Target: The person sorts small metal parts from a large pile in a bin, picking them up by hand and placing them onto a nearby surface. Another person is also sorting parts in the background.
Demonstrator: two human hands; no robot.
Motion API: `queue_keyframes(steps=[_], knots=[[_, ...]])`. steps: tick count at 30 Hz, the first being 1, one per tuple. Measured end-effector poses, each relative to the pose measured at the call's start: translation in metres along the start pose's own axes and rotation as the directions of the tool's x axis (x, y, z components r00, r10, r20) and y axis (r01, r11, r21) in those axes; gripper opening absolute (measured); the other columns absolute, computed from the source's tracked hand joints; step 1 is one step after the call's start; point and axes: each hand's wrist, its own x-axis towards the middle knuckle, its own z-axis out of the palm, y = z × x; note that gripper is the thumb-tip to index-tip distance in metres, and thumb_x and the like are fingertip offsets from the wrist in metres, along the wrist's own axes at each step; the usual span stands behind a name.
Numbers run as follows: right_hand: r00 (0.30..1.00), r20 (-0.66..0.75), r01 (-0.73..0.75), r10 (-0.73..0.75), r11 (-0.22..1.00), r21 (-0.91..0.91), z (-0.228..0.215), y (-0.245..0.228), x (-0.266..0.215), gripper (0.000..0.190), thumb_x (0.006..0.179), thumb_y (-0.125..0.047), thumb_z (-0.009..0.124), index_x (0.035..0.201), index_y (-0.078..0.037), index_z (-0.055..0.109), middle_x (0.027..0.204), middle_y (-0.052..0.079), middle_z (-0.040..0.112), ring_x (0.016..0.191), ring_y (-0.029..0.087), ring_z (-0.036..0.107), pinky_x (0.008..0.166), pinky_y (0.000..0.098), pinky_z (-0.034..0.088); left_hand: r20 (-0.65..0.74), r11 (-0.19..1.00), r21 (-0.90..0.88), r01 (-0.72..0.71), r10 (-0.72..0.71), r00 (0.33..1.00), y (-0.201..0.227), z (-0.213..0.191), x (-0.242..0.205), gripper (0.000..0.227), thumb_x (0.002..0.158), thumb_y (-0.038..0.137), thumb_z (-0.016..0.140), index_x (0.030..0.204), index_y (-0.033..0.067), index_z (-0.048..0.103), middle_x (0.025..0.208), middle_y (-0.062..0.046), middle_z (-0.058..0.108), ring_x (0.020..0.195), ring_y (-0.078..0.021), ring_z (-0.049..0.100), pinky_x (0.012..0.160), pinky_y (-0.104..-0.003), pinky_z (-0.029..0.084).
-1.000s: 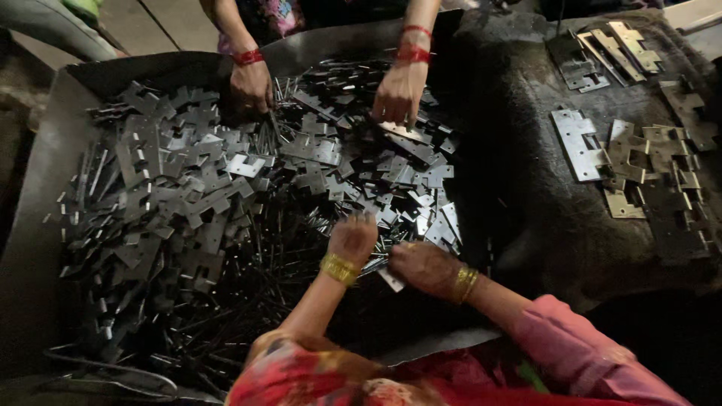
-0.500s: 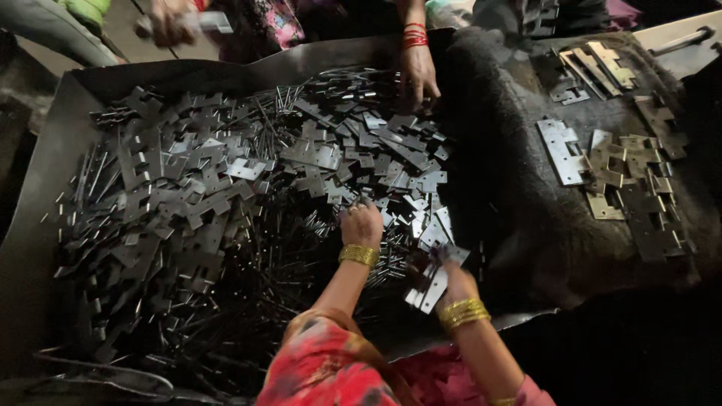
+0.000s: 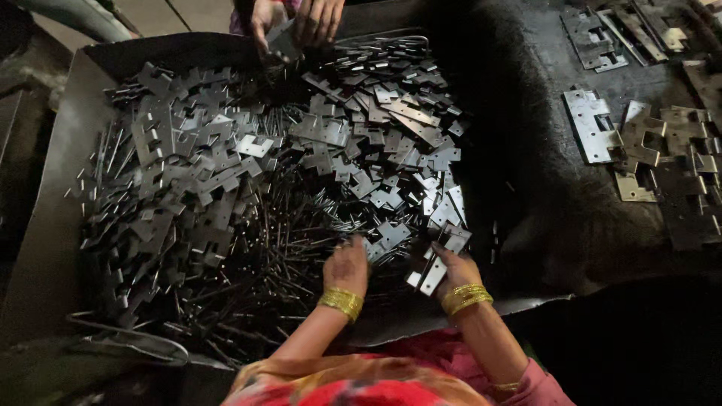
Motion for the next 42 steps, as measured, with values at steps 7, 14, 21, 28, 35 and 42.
queue_keyframes(steps=[7, 14, 21, 28, 35, 42], knots=[[0.999, 0.049, 0.002, 0.002, 0.998, -0.070, 0.005, 0.001, -0.019, 0.022, 0.089, -0.010, 0.068, 0.109, -0.002, 0.064, 0.089, 0.013, 0.074, 0.072, 0.031, 0.073, 0.062, 0.0548, 0.060, -0.082, 0.970, -0.166, 0.177, -0.193, 0.978, 0.021, -0.036, 0.018, 0.038, 0.070, 0.024, 0.088, 0.102, 0.0095, 0.074, 0.115, -0.018, 0.067, 0.110, -0.0364, 0.064, 0.088, -0.047, 0.055], [0.982, 0.180, -0.049, 0.053, 0.999, -0.022, 0.022, 0.012, -0.034, 0.027, 0.092, -0.020, 0.066, 0.110, 0.001, 0.066, 0.092, 0.014, 0.075, 0.076, 0.030, 0.074, 0.066, 0.0476, 0.062, 0.104, 0.324, -0.917, 0.234, -0.372, 0.922, 0.012, -0.043, -0.005, 0.023, 0.079, 0.016, 0.084, 0.100, 0.0090, 0.080, 0.099, -0.014, 0.081, 0.091, -0.0340, 0.075, 0.084, -0.041, 0.060], [0.983, 0.185, 0.045, -0.004, 0.975, -0.217, 0.045, 0.065, -0.023, 0.031, 0.090, -0.024, 0.076, 0.110, -0.001, 0.069, 0.096, 0.009, 0.075, 0.077, 0.023, 0.072, 0.071, 0.0402, 0.060, -0.288, 0.658, -0.753, 0.007, -0.339, 0.896, 0.021, -0.031, -0.080, 0.027, 0.072, 0.007, 0.089, 0.095, 0.0013, 0.076, 0.097, -0.020, 0.073, 0.092, -0.0364, 0.070, 0.081, -0.041, 0.054], [0.949, 0.303, 0.192, -0.080, 0.913, -0.359, 0.105, 0.082, -0.052, 0.037, 0.088, -0.021, 0.079, 0.116, 0.000, 0.068, 0.100, 0.009, 0.074, 0.081, 0.024, 0.069, 0.072, 0.0416, 0.058, 0.154, -0.012, -0.987, 0.158, -0.321, 0.934, -0.033, -0.081, -0.096, 0.042, 0.078, 0.009, 0.080, 0.117, 0.0012, 0.067, 0.105, -0.016, 0.073, 0.094, -0.0284, 0.070, 0.084, -0.038, 0.055], [0.176, 0.984, 0.929, -0.009, -0.329, -0.169, 0.173, 0.024, -0.095, 0.055, 0.069, -0.013, 0.084, 0.121, -0.005, 0.071, 0.114, 0.015, 0.073, 0.101, 0.031, 0.069, 0.088, 0.0410, 0.056, 0.128, 0.737, -0.650, 0.182, -0.131, 0.983, -0.117, -0.154, -0.107, 0.030, 0.081, 0.021, 0.077, 0.110, 0.0105, 0.078, 0.106, -0.012, 0.075, 0.097, -0.0289, 0.070, 0.087, -0.039, 0.054], [0.720, 0.685, 0.597, 0.116, 0.402, -0.695, 0.128, 0.036, -0.053, 0.024, 0.080, -0.004, 0.078, 0.104, 0.000, 0.076, 0.087, 0.006, 0.077, 0.078, 0.011, 0.067, 0.070, 0.0287, 0.057, -0.235, 0.923, 0.029, 0.383, -0.366, 0.901, -0.171, -0.152, -0.035, 0.014, 0.093, 0.020, 0.068, 0.097, 0.0070, 0.073, 0.097, -0.017, 0.074, 0.095, -0.0347, 0.072, 0.082, -0.046, 0.058]])
